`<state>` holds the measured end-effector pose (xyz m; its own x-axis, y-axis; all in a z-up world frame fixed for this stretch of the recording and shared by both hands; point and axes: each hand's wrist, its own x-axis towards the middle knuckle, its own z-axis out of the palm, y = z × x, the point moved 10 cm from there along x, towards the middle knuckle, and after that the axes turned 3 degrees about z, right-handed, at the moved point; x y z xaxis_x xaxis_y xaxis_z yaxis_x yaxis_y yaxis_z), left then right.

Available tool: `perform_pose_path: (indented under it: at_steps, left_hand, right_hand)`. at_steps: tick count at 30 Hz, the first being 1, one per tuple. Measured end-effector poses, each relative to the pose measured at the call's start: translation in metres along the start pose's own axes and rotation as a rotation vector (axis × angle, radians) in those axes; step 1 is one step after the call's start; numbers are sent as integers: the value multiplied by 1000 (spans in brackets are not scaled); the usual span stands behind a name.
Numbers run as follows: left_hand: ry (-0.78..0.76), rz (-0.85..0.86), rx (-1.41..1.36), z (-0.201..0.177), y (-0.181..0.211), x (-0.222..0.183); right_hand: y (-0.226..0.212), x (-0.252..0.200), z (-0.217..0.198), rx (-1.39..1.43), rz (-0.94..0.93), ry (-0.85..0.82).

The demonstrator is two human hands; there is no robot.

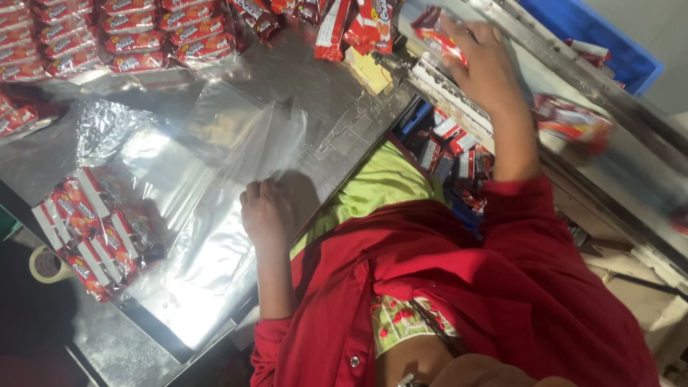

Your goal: The person repeatedly picks up small snack packets from a metal table, places them into clear plastic bags, and moves the filled bags to the side. The process is continuous and repetitive, with the person handling multiple snack packets and plastic bags.

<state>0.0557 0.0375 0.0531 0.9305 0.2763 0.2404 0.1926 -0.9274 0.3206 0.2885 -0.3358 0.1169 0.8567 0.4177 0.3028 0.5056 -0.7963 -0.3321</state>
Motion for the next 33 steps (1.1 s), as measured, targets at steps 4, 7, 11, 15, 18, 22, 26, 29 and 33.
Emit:
perform_pose_path:
  at_steps: [4,7,11,15,18,22,26,29,33]
  left_hand:
    - [30,2,-60,-4,-5,-2]
    - [-57,-119,-81,17,-24,2]
    - [-72,-140,-24,32,-28,15]
    - [72,129,-179,19,-3,15]
    - [57,127,-206,36,-1,9]
    - [13,148,-9,105,14,22]
    - [-5,77,-173,136,-5,33]
    - [62,-49,-411,93,-52,41]
    - [169,-313,-1034,36,-70,36]
  right_hand:
    - [3,-7,-39,136,4,145]
    - [7,-18,-35,106,1,41]
    - [14,-27,-46,228,-27,69]
    - [60,-54,-52,509,395,101]
    - [11,-33,-40,95,98,13]
    - [-77,-16,12,444,-148,-26]
    - [-183,-50,96,633,-326,-123]
    - [-232,-76,154,299,-362,-233]
    - [-278,-84,163,-75,-671,-154]
